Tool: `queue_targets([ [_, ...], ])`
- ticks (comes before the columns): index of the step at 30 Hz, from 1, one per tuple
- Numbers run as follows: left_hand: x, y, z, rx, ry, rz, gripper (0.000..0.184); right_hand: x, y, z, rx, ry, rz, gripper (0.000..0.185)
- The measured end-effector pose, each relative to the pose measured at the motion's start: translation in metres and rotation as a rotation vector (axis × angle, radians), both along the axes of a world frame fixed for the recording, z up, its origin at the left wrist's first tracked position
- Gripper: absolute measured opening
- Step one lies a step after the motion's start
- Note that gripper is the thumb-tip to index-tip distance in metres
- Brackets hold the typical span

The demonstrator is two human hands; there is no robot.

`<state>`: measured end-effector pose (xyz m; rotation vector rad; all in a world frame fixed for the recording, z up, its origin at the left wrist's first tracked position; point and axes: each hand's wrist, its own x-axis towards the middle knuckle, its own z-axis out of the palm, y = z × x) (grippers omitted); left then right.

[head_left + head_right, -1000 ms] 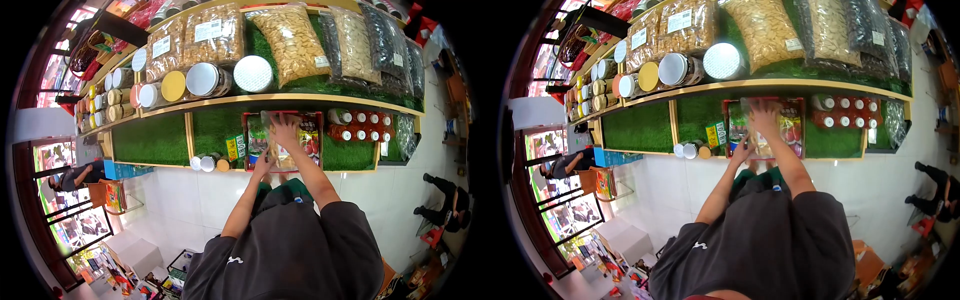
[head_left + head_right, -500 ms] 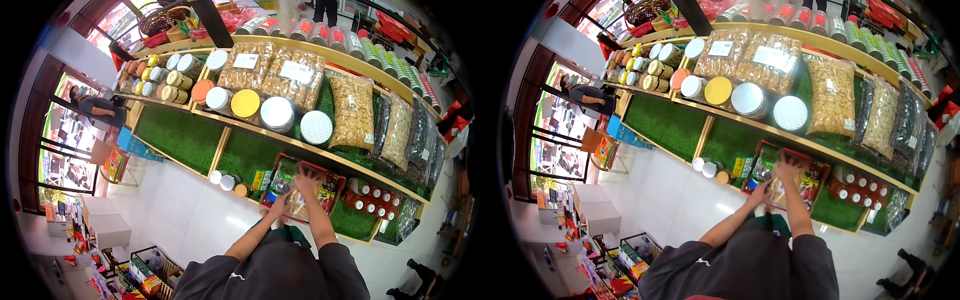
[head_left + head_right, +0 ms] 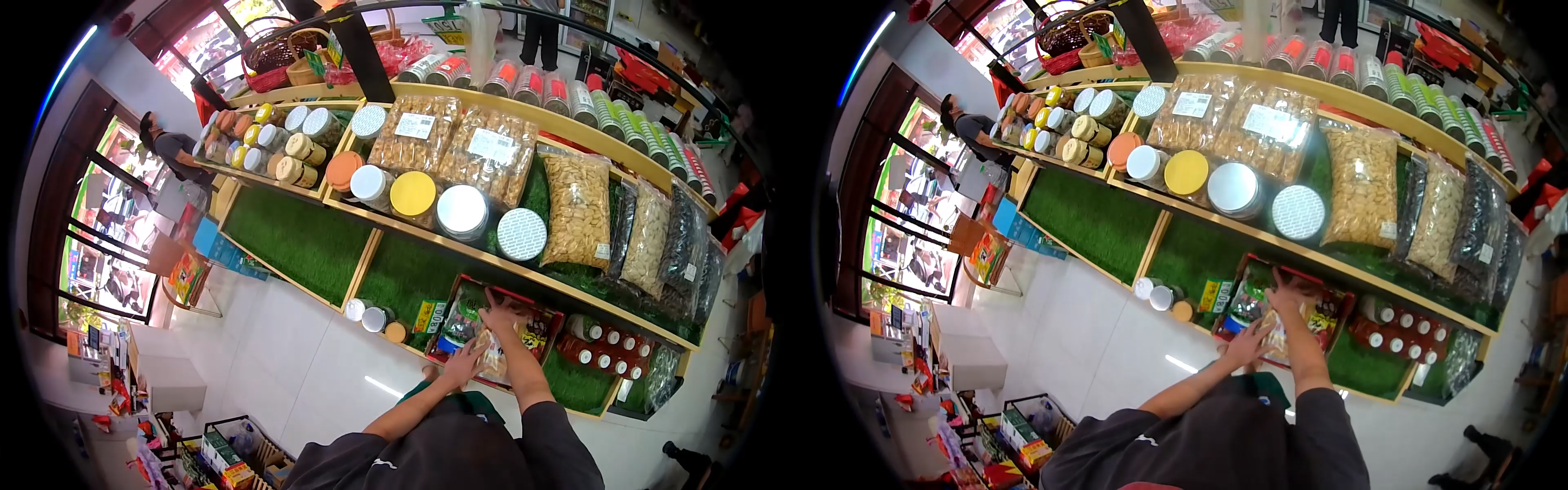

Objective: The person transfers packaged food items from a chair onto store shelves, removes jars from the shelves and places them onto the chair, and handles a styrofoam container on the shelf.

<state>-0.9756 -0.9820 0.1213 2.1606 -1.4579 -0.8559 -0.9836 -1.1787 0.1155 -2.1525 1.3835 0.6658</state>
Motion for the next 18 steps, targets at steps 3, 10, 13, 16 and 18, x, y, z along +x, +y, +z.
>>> queue_targets([
  [3, 0.002, 0.0, 0.002, 0.037, 0.019, -0.023, 0.068, 0.01, -0.008, -0.002, 0.078, 0.043, 0.043, 0.078],
  [10, 0.005, -0.003, 0.011, 0.126, 0.061, -0.08, 0.089, 0.011, -0.019, 0.002, 0.135, 0.045, 0.018, 0.081],
  [13, 0.003, -0.005, 0.013, 0.131, 0.047, -0.072, 0.09, -0.018, -0.005, -0.009, -0.076, -0.179, 0.037, 0.075],
  [16, -0.004, -0.006, 0.014, 0.191, 0.082, -0.04, 0.09, -0.057, 0.005, -0.014, -0.132, -0.726, -0.073, 0.067],
  [18, -0.002, -0.006, 0.015, 0.191, 0.1, -0.025, 0.088, -0.087, 0.018, 0.014, -0.549, -0.943, -0.058, 0.061],
])
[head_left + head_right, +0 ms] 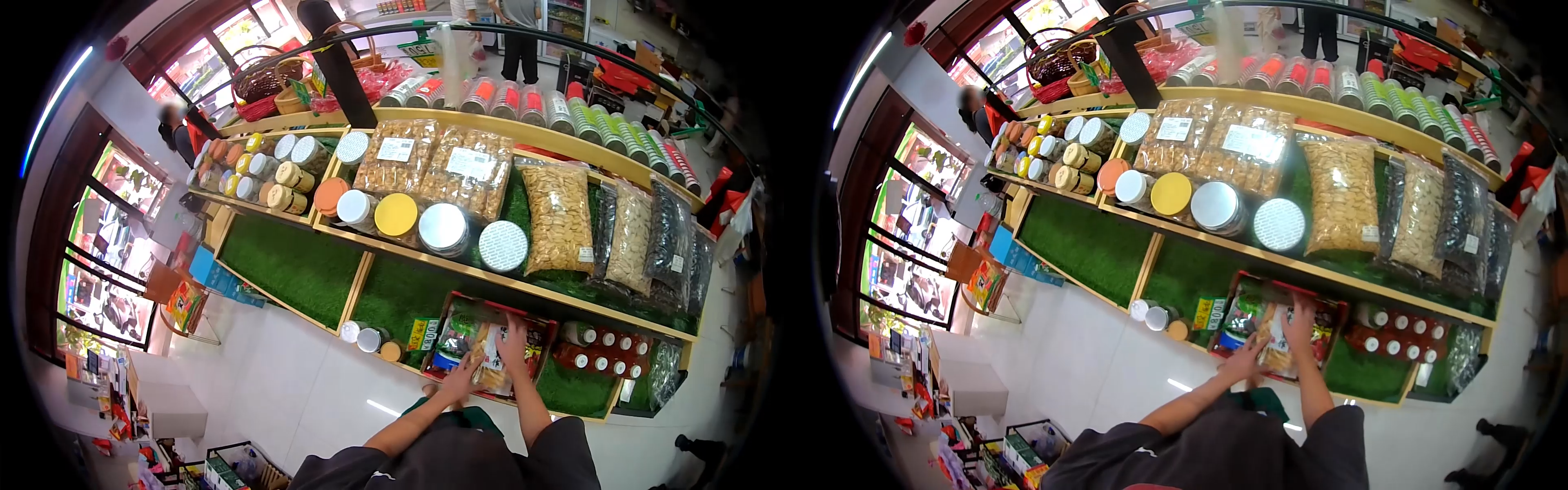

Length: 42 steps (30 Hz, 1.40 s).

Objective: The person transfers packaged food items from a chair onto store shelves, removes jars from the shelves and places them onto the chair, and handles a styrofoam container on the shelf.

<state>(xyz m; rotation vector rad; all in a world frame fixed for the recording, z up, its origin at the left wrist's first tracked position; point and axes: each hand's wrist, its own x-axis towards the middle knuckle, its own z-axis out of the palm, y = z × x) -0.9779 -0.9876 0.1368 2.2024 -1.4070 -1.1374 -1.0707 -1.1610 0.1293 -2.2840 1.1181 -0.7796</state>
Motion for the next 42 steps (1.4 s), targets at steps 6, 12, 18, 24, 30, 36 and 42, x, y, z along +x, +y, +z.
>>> queue_targets([
  [6, 0.002, 0.006, -0.011, -0.183, -0.059, -0.025, 0.087, -0.089, 0.085, -0.014, 0.426, -0.468, -0.593, 0.037],
  [12, 0.002, 0.032, -0.018, -0.344, -0.007, 0.036, 0.081, -0.16, 0.17, -0.125, 0.743, -0.283, -1.145, 0.03],
  [18, -0.003, 0.04, -0.01, -0.323, -0.004, 0.041, 0.076, -0.134, 0.184, -0.111, 1.621, -0.865, -0.797, 0.071],
  [24, -0.003, 0.045, -0.023, -0.363, -0.023, 0.037, 0.076, -0.093, 0.175, -0.132, 1.861, -1.321, -0.594, 0.06],
  [30, -0.006, 0.043, -0.01, -0.291, 0.023, 0.055, 0.076, -0.069, 0.17, -0.083, 1.964, -1.265, -0.912, 0.048],
  [36, -0.003, 0.04, -0.008, -0.228, 0.047, 0.063, 0.08, -0.067, 0.177, -0.131, 1.981, -1.399, -0.651, 0.041],
  [42, 0.003, 0.035, -0.012, -0.25, 0.032, 0.02, 0.082, -0.054, 0.169, -0.103, 1.812, -1.228, -0.67, 0.035],
])
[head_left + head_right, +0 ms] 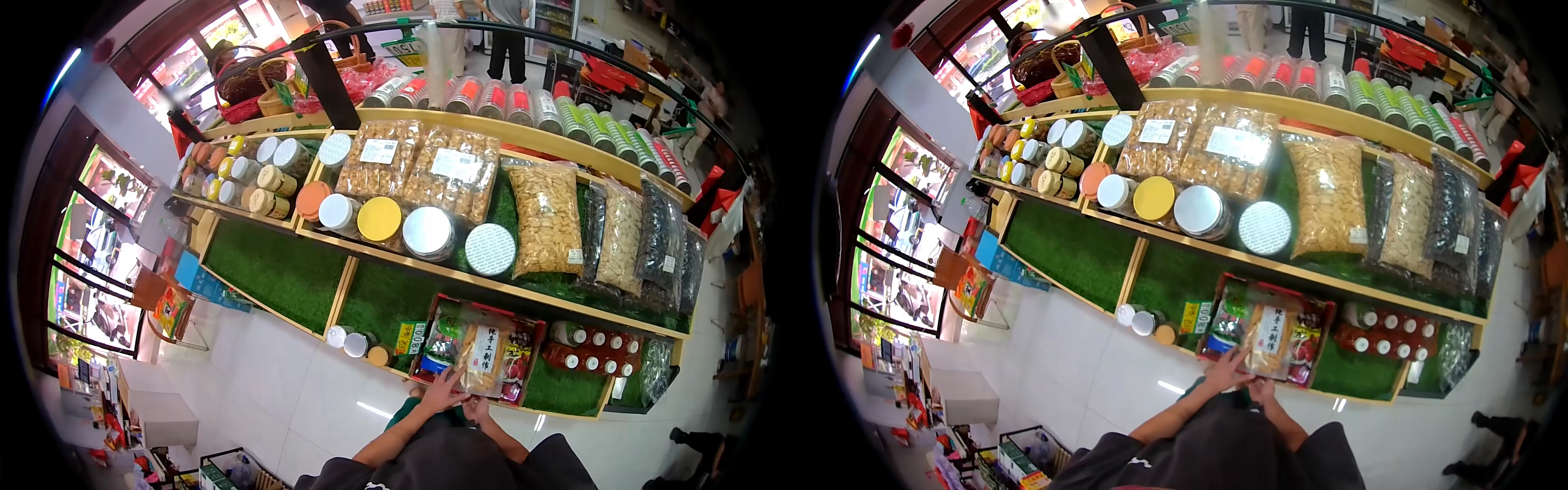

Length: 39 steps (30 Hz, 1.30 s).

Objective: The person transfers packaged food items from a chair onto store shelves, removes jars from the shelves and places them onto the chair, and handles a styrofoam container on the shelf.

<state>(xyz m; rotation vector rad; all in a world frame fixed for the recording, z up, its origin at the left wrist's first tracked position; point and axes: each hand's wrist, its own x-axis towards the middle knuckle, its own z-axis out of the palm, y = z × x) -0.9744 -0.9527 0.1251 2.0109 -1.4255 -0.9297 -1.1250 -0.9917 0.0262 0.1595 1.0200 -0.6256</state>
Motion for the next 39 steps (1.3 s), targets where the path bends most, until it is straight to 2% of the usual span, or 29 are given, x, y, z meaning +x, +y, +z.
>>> queue_targets([
  [5, 0.005, -0.007, -0.002, -0.027, 0.019, -0.007, 0.081, -0.006, -0.008, -0.03, 0.032, -0.072, -0.057, 0.036],
  [8, 0.009, -0.016, -0.001, -0.138, 0.065, -0.005, 0.077, -0.002, -0.021, -0.034, 0.007, -0.07, -0.019, 0.039],
  [11, 0.011, -0.022, 0.0, -0.171, 0.03, 0.005, 0.074, 0.01, -0.033, -0.006, -0.047, -0.098, -0.046, 0.042],
  [14, 0.013, -0.025, 0.002, -0.164, 0.015, 0.037, 0.074, 0.012, -0.042, 0.0, 0.023, -0.084, -0.058, 0.045],
  [16, 0.016, -0.024, -0.004, -0.151, 0.01, 0.035, 0.075, 0.011, -0.047, -0.007, 0.118, -0.188, -0.116, 0.065],
  [22, 0.026, -0.01, -0.007, -0.16, 0.032, 0.023, 0.077, 0.015, -0.038, -0.013, 0.058, -0.193, -0.048, 0.068],
  [23, 0.028, -0.006, -0.006, -0.158, 0.029, 0.03, 0.077, 0.015, -0.035, -0.015, 0.061, -0.195, -0.041, 0.068],
  [25, 0.029, 0.003, -0.004, -0.097, 0.133, 0.072, 0.077, 0.016, -0.028, -0.014, 0.174, -0.205, -0.03, 0.043],
  [26, 0.03, 0.009, -0.002, -0.097, 0.129, 0.077, 0.077, 0.019, -0.025, -0.014, 0.176, -0.208, -0.025, 0.043],
  [29, 0.034, 0.028, 0.002, -0.078, 0.044, 0.053, 0.075, 0.03, -0.01, 0.002, 0.073, -0.151, 0.02, 0.052],
  [31, 0.035, 0.035, -0.004, -0.138, 0.056, 0.043, 0.073, 0.039, -0.007, 0.023, -0.028, -0.023, 0.039, 0.065],
  [34, 0.043, 0.044, -0.014, -0.128, 0.14, 0.003, 0.071, 0.039, -0.001, 0.032, -0.038, -0.006, 0.025, 0.066],
  [36, 0.05, 0.05, -0.021, -0.156, 0.142, -0.012, 0.067, 0.037, 0.006, 0.036, -0.089, -0.024, 0.02, 0.066],
  [38, 0.061, 0.06, -0.029, -0.076, 0.17, -0.056, 0.058, 0.038, 0.012, 0.038, -0.139, -0.042, 0.02, 0.065],
  [39, 0.069, 0.068, -0.05, -0.083, 0.178, -0.055, 0.058, 0.04, 0.016, 0.039, -0.139, -0.019, 0.049, 0.063],
])
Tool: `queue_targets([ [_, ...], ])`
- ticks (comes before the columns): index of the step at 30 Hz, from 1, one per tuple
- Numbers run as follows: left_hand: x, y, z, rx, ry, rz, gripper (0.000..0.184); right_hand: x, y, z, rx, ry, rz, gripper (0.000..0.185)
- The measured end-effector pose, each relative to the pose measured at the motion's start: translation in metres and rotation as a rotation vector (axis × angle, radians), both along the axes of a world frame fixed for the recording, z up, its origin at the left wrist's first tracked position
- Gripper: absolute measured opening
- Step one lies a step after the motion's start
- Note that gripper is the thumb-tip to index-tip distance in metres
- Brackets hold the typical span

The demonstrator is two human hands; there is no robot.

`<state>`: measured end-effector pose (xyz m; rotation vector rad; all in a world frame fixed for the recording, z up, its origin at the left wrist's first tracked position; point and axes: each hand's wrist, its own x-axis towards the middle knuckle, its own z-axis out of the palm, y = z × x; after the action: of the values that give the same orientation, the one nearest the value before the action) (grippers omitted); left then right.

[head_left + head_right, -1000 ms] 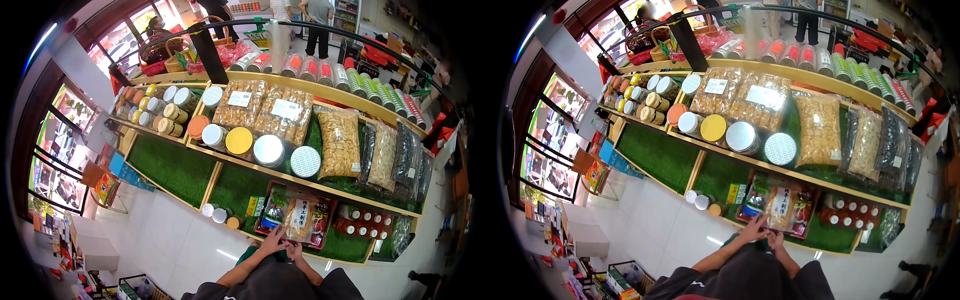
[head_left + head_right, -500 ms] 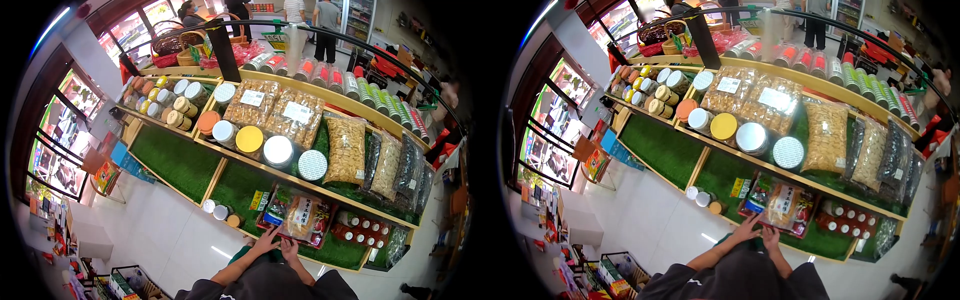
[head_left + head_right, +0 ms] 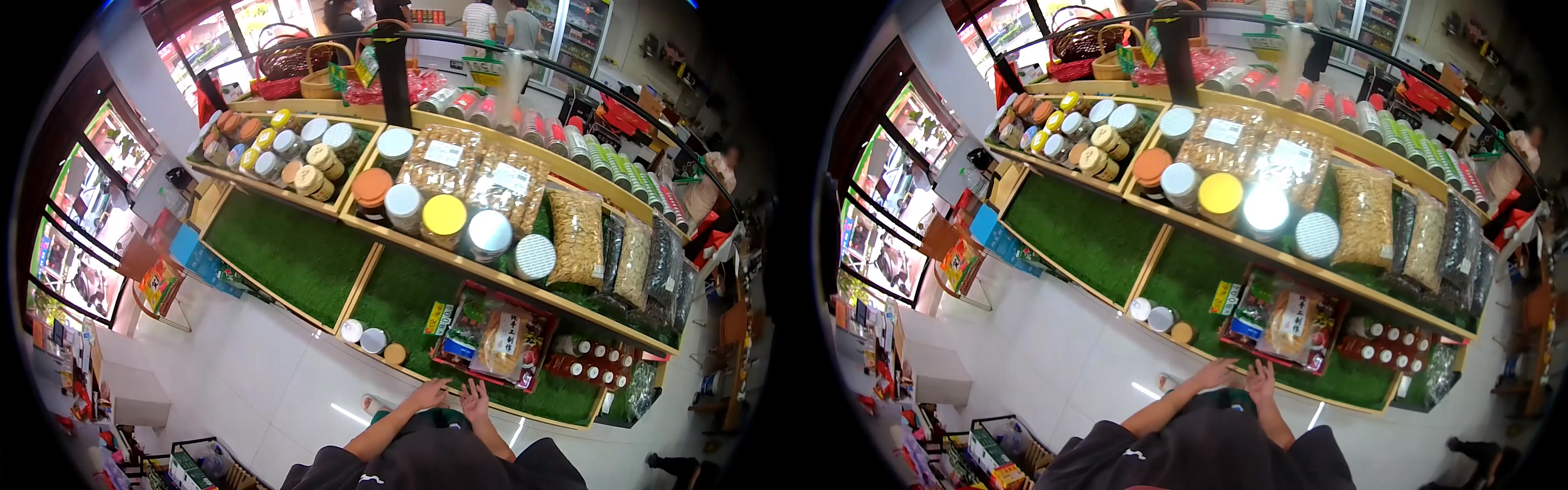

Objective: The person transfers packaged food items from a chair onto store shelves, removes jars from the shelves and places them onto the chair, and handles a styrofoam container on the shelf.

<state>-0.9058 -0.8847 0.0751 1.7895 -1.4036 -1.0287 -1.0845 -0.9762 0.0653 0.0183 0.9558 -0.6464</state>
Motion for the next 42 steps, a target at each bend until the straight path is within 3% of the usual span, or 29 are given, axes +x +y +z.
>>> queue_targets([
  [2, 0.016, 0.024, -0.045, -0.024, 0.073, -0.055, 0.05, 0.01, 0.013, -0.003, -0.01, 0.062, 0.049, 0.058],
  [5, 0.055, 0.072, -0.008, 0.172, 0.206, 0.073, 0.047, 0.029, 0.036, -0.012, -0.039, 0.216, 0.256, 0.056],
  [7, 0.079, 0.114, -0.038, 0.124, 0.193, 0.152, 0.048, 0.054, 0.05, -0.006, -0.176, 0.367, 0.424, 0.049],
  [9, 0.109, 0.162, -0.041, 0.299, 0.201, 0.326, 0.046, 0.075, 0.061, -0.024, -0.577, 0.75, 0.8, 0.039],
  [11, 0.138, 0.217, -0.044, 0.381, 0.199, 0.519, 0.045, 0.092, 0.068, -0.056, -0.835, 0.893, 0.977, 0.032],
  [13, 0.158, 0.277, -0.058, 0.372, 0.127, 0.741, 0.045, 0.12, 0.077, -0.049, -0.778, 0.947, 1.177, 0.033],
  [15, 0.17, 0.328, -0.035, 0.452, 0.238, 1.039, 0.046, 0.148, 0.088, -0.038, -0.693, 0.956, 1.346, 0.034],
  [16, 0.174, 0.352, -0.043, 0.448, 0.245, 1.071, 0.046, 0.164, 0.092, -0.038, -0.586, 0.97, 1.487, 0.036],
  [20, 0.174, 0.428, -0.059, 0.562, 0.313, 1.349, 0.044, 0.216, 0.116, -0.038, -0.559, 0.928, 1.696, 0.038],
  [22, 0.178, 0.447, -0.055, 0.596, 0.371, 1.417, 0.043, 0.245, 0.129, -0.029, -0.619, 0.903, 1.77, 0.037],
  [25, 0.199, 0.461, -0.043, 0.562, 0.849, 1.69, 0.041, 0.296, 0.15, -0.032, -0.774, 0.866, 1.863, 0.037],
  [27, 0.223, 0.47, -0.042, 0.568, 0.796, 1.704, 0.042, 0.331, 0.162, -0.038, -0.874, 0.845, 1.91, 0.037],
  [29, 0.25, 0.482, -0.052, 0.582, 0.74, 1.714, 0.042, 0.37, 0.174, -0.053, -1.007, 0.657, 1.882, 0.04],
  [33, 0.318, 0.516, -0.06, 0.54, 0.56, 1.706, 0.044, 0.479, 0.198, -0.058, -0.937, 0.776, 1.854, 0.038],
  [35, 0.356, 0.532, -0.051, 0.539, 0.536, 1.732, 0.044, 0.538, 0.209, -0.053, -0.626, 0.802, 1.729, 0.033],
  [39, 0.421, 0.564, -0.043, 0.508, 0.555, 1.851, 0.038, 0.642, 0.214, -0.105, -0.708, 0.433, 1.698, 0.025],
  [42, 0.453, 0.582, -0.045, 0.298, 0.535, 2.084, 0.03, 0.718, 0.236, -0.047, -0.678, 0.477, 1.74, 0.031],
])
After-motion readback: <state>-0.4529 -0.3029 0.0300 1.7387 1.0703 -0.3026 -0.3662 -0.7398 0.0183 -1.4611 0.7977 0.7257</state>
